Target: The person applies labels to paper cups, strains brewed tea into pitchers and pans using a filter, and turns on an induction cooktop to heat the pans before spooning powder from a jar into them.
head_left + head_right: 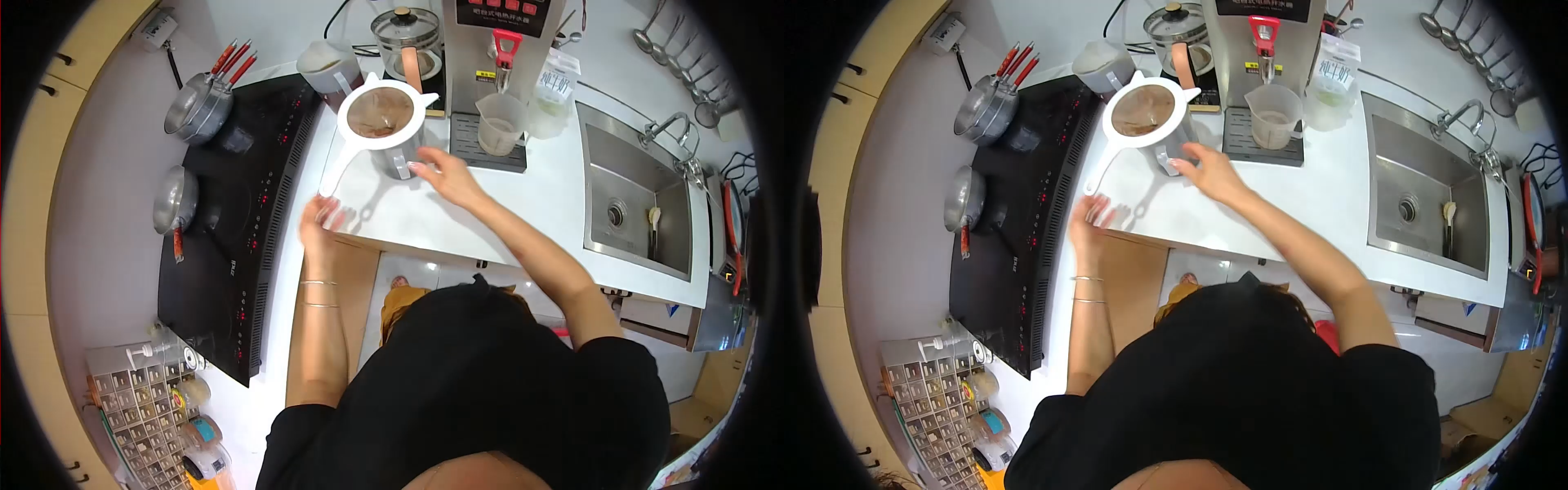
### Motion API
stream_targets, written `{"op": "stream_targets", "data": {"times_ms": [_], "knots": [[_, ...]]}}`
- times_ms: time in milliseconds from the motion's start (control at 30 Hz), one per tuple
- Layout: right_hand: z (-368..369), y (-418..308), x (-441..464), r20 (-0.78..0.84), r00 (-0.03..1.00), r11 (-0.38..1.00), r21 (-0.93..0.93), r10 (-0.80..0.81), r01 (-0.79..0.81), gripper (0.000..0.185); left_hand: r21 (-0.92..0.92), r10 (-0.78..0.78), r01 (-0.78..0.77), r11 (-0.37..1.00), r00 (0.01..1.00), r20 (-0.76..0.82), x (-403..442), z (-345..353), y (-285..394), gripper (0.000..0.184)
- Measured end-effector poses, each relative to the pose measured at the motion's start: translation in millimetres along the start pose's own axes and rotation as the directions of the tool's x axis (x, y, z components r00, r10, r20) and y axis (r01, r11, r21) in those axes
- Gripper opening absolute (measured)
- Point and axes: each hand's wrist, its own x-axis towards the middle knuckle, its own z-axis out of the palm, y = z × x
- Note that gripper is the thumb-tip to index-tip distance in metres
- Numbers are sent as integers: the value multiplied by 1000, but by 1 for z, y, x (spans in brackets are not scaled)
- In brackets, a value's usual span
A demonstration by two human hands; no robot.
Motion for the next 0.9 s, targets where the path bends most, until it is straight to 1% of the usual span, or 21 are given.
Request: {"op": "stream_targets", "data": {"times_ms": [33,67,100,133,167,200,233,267,333,367,467,500,533,567,600,667,733,767,800,833,900], "knots": [[12,-3,7,35,998,996,67,51,-54,43,120,55,-67,991,994,95,-1,10,32,50],[22,-1,13,32,998,997,61,52,-54,43,231,95,-139,963,976,195,-8,29,70,56],[30,3,20,156,983,990,88,96,-111,43,404,14,-107,908,974,227,-4,47,90,60],[37,6,26,275,952,979,107,136,-171,42,469,-197,10,883,916,351,5,58,99,53],[45,10,28,261,955,981,97,139,-170,42,512,-263,19,859,873,410,4,66,102,48],[50,13,26,201,971,969,182,131,-168,40,555,-332,22,831,821,464,4,74,101,43],[53,18,20,138,982,950,265,131,-164,38,489,-334,53,871,793,510,12,73,90,33],[52,18,11,120,982,952,254,144,-170,38,485,-329,55,873,799,503,7,78,88,30],[48,16,-8,-18,984,877,456,176,-149,35,484,-314,28,875,794,521,-10,82,83,30],[44,16,-20,-39,982,836,531,183,-135,31,534,-352,26,845,779,519,-21,86,86,31],[14,0,-60,-106,971,807,579,216,-116,27,601,-454,24,799,679,577,-53,106,89,34],[4,3,-75,-149,967,795,602,208,-78,24,625,-455,4,780,690,563,-64,116,89,34],[-7,4,-91,-162,944,786,603,286,-134,22,618,-414,-122,776,641,646,-66,120,89,39],[-19,4,-107,-173,916,772,606,362,-191,21,593,-314,-219,775,680,662,-59,123,86,40],[-32,1,-123,-188,914,759,629,360,-170,22,567,-211,-314,762,708,674,-49,128,80,40],[-56,-4,-154,-231,909,764,632,346,-130,22,551,14,-515,657,739,674,-24,155,65,37],[-79,-11,-177,-276,895,788,604,352,-123,23,431,202,-786,443,556,806,-10,197,20,40],[-89,-15,-185,-293,881,793,594,372,-137,24,407,329,-878,251,473,817,-11,220,-5,42],[-100,-17,-192,-293,883,794,593,366,-133,24,382,435,-923,41,361,825,-12,241,-27,43],[-111,-18,-199,-316,880,816,563,355,-128,25,382,439,-923,40,359,823,-10,254,-43,43],[-133,-19,-209,-334,877,838,530,345,-128,26,434,454,-868,241,496,740,-8,273,-66,33]]}}
